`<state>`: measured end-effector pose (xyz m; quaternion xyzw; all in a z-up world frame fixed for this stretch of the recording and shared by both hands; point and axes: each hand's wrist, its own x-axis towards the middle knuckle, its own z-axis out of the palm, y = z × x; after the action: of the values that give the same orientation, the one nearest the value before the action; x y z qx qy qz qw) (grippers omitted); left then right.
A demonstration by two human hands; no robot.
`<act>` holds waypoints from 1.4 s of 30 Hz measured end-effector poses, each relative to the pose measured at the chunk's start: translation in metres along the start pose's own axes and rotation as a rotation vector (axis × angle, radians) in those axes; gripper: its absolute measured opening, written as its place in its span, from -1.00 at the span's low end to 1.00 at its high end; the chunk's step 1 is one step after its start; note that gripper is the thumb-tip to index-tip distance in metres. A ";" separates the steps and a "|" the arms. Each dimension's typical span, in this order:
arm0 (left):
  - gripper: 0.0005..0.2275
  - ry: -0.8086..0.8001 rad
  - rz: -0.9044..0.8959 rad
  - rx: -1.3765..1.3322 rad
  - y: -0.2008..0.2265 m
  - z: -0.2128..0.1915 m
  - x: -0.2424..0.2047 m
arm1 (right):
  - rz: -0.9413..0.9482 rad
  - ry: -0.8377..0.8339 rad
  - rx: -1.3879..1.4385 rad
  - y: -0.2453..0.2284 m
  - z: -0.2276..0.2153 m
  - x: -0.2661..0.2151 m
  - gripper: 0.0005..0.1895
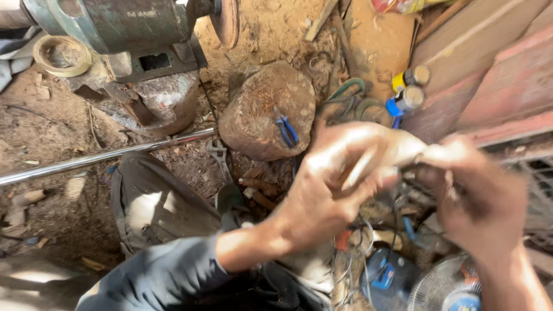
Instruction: The person sits on the ground and uses pliers to bend and press a thin metal strip along the edge of a carved wooden piece. The person repeatedly adjusts the strip's position and trims excess length with the pliers.
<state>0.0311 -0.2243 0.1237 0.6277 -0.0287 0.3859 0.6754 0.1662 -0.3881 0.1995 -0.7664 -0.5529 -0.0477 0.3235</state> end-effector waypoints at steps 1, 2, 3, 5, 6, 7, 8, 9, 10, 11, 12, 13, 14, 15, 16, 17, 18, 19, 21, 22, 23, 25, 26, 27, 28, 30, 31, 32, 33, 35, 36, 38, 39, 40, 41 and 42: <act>-0.72 -0.008 0.099 0.058 -0.001 -0.008 0.007 | -0.076 0.026 -0.024 -0.001 -0.001 0.008 -0.76; -0.67 -0.017 0.108 -0.015 -0.003 -0.019 0.012 | -0.160 0.054 -0.064 0.000 -0.005 0.017 -0.78; -0.62 -0.023 0.132 -0.081 -0.008 -0.032 0.019 | -0.252 0.081 -0.107 0.001 -0.002 0.027 -0.79; -0.49 0.026 -0.091 -0.429 -0.015 -0.064 0.017 | -0.395 0.084 -0.203 0.002 0.008 0.045 -0.78; -0.43 0.024 -0.298 -0.545 -0.023 -0.077 0.014 | -0.464 0.084 -0.250 0.003 0.019 0.051 -0.77; -0.37 0.038 -0.506 -0.652 -0.032 -0.095 0.012 | -0.520 0.073 -0.284 0.004 0.038 0.055 -0.75; -0.32 -0.010 -0.788 -0.824 -0.049 -0.103 0.013 | -0.571 0.063 -0.315 0.005 0.060 0.056 -0.73; -0.28 -0.021 -0.923 -0.970 -0.064 -0.106 0.010 | -0.622 0.039 -0.341 0.007 0.081 0.054 -0.71; -0.24 -0.031 -1.055 -1.119 -0.078 -0.110 0.006 | -0.653 0.024 -0.340 0.011 0.101 0.051 -0.68; -0.27 0.020 -1.073 -1.064 -0.092 -0.112 -0.002 | -0.674 -0.006 -0.328 0.015 0.118 0.042 -0.65; -0.30 0.069 -1.091 -1.009 -0.106 -0.112 -0.008 | -0.691 -0.038 -0.317 0.021 0.133 0.033 -0.62; -0.33 0.103 -1.097 -0.946 -0.119 -0.114 -0.007 | -0.689 -0.028 -0.265 0.029 0.143 0.024 -0.58; -0.35 0.167 -1.094 -0.885 -0.127 -0.116 -0.010 | -0.681 -0.020 -0.209 0.038 0.152 0.016 -0.55; -0.38 0.219 -1.090 -0.815 -0.134 -0.118 -0.010 | -0.639 0.024 -0.125 0.047 0.162 0.008 -0.51; -0.40 0.270 -1.085 -0.744 -0.144 -0.122 -0.005 | -0.569 0.084 -0.025 0.063 0.172 0.004 -0.48; -0.41 0.298 -1.062 -0.803 -0.154 -0.127 -0.005 | -0.479 0.159 0.110 0.076 0.184 -0.007 -0.44; -0.42 0.326 -1.037 -0.861 -0.164 -0.134 -0.004 | -0.224 0.190 0.066 0.095 0.197 -0.015 -0.44; -0.43 0.363 -0.984 -0.912 -0.177 -0.142 0.001 | 0.005 0.219 0.030 0.121 0.215 -0.013 -0.44; -0.42 0.474 -1.050 -0.996 -0.203 -0.146 0.008 | 0.475 0.243 -0.029 0.173 0.258 -0.008 -0.44; -0.42 0.546 -1.086 -1.034 -0.210 -0.145 0.004 | 0.564 0.065 0.073 0.203 0.286 0.003 -0.39; -0.42 0.511 -1.036 -1.112 -0.219 -0.143 0.003 | 0.660 -0.090 0.164 0.226 0.314 0.009 -0.33; -0.44 0.412 -0.913 -1.269 -0.236 -0.138 0.013 | 0.616 -0.230 -0.058 0.245 0.362 0.000 -0.17; -0.42 0.409 -0.905 -1.227 -0.243 -0.137 0.022 | 0.585 -0.289 -0.176 0.255 0.380 0.002 -0.08; -0.41 0.434 -0.898 -1.197 -0.246 -0.133 0.021 | 0.574 -0.322 -0.198 0.262 0.389 -0.005 -0.14; -0.40 0.458 -0.892 -1.167 -0.248 -0.131 0.020 | 0.563 -0.356 -0.220 0.265 0.396 -0.012 -0.19; -0.44 0.519 -0.950 -1.144 -0.251 -0.129 0.018 | 0.502 -0.385 -0.232 0.263 0.403 -0.019 -0.31; -0.46 0.540 -0.978 -1.133 -0.252 -0.129 0.021 | 0.461 -0.373 -0.227 0.262 0.400 -0.016 -0.39; -0.43 0.532 -0.934 -1.118 -0.252 -0.130 0.025 | 0.419 -0.359 -0.222 0.261 0.394 -0.011 -0.47; -0.41 0.516 -0.898 -1.108 -0.251 -0.128 0.027 | 0.670 -0.335 -0.047 0.256 0.386 -0.008 -0.49; -0.37 0.490 -0.840 -1.027 -0.246 -0.129 0.032 | 1.147 -0.255 0.327 0.240 0.366 0.003 -0.53; -0.36 0.480 -0.818 -0.956 -0.244 -0.130 0.037 | 1.069 -0.202 0.397 0.230 0.352 0.009 -0.59; -0.36 0.501 -0.832 -0.862 -0.236 -0.129 0.033 | 0.930 -0.134 0.531 0.192 0.319 -0.006 -0.66; -0.37 0.512 -0.847 -0.833 -0.235 -0.130 0.037 | 0.968 -0.189 0.507 0.175 0.303 -0.011 -0.69; -0.38 0.522 -0.863 -0.804 -0.234 -0.130 0.039 | 1.005 -0.244 0.481 0.156 0.287 -0.017 -0.70; -0.39 0.526 -0.863 -0.835 -0.232 -0.129 0.040 | 0.833 -0.228 0.401 0.138 0.271 -0.024 -0.72; -0.40 0.530 -0.863 -0.866 -0.231 -0.126 0.041 | 0.660 -0.211 0.321 0.124 0.259 -0.028 -0.74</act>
<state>0.1330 -0.0746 -0.0722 0.1386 0.2400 0.1758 0.9446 0.1903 -0.2906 -0.0710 -0.8436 -0.3071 0.2252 0.3786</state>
